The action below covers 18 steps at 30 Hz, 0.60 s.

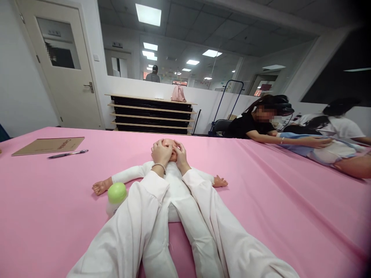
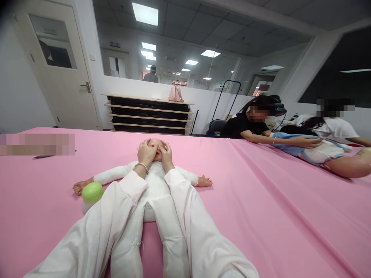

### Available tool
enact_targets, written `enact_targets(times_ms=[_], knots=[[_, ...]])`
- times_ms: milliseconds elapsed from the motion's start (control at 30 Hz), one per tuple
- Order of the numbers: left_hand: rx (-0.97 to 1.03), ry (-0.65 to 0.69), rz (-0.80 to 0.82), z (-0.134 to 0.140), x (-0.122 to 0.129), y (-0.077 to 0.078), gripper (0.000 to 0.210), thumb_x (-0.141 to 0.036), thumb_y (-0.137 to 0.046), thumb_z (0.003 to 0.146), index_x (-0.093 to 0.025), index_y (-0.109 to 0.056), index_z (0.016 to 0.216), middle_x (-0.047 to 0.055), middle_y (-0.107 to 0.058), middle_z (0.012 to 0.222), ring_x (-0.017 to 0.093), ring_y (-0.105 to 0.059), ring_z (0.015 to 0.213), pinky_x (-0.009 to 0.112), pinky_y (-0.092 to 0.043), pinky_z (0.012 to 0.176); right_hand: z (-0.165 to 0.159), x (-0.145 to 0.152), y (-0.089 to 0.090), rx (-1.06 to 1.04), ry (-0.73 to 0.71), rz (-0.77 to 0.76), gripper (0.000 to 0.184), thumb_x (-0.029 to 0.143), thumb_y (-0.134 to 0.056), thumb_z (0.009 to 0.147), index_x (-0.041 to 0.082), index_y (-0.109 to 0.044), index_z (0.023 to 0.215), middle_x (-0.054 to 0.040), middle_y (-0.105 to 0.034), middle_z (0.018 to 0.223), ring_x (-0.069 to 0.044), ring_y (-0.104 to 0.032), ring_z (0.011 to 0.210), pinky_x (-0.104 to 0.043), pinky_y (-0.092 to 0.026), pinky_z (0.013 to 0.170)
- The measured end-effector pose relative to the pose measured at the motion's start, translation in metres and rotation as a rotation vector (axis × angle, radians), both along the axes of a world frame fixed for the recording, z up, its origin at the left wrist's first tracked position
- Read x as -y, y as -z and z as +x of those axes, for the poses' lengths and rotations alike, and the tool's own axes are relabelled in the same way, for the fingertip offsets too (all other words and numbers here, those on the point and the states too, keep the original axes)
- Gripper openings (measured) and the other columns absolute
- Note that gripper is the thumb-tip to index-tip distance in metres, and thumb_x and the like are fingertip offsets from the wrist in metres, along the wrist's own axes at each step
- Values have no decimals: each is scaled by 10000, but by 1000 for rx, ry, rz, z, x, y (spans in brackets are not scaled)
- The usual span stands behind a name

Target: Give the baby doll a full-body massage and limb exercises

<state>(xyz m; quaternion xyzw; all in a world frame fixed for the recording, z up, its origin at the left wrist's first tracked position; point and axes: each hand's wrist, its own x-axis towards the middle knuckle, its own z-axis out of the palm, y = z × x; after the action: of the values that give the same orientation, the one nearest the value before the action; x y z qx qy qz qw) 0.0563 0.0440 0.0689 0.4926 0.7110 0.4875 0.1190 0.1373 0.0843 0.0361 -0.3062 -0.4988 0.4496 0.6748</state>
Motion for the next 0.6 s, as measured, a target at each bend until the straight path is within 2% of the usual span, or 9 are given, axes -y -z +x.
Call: enact_targets(times_ms=[200,400,467,600], knots=[[20,8,-3,1,0,0,466,-467,-500,778,-284,-476,1206,55,-484,1272,260,-423,1170,384,-390,941,-1,-3,1,27,41,7,356,331,-630,616,184,-598,939,-58,-606,1050,-179,-548,991,-326,-442,890],[39,-10,8,0,0,-1,371,-376,-388,841,-278,-505,1180,51,-508,1241,252,-444,1146,383,-392,940,-1,-9,4,9,61,-26,269,248,-467,698,196,-631,905,-36,-609,1073,-147,-531,1054,-323,-411,938],[35,-8,15,0,1,-1,382,-369,-426,818,-275,-504,1181,51,-511,1236,250,-443,1146,373,-391,944,0,-7,3,3,58,-24,280,241,-471,692,195,-634,915,-34,-607,1093,-151,-528,1063,-324,-398,956],[26,-2,-4,1,1,-1,445,-371,-515,757,-279,-487,1191,54,-498,1245,258,-440,1149,375,-399,935,1,-1,1,8,11,-20,357,283,-594,637,187,-617,980,-50,-600,1120,-184,-534,1048,-334,-423,933]])
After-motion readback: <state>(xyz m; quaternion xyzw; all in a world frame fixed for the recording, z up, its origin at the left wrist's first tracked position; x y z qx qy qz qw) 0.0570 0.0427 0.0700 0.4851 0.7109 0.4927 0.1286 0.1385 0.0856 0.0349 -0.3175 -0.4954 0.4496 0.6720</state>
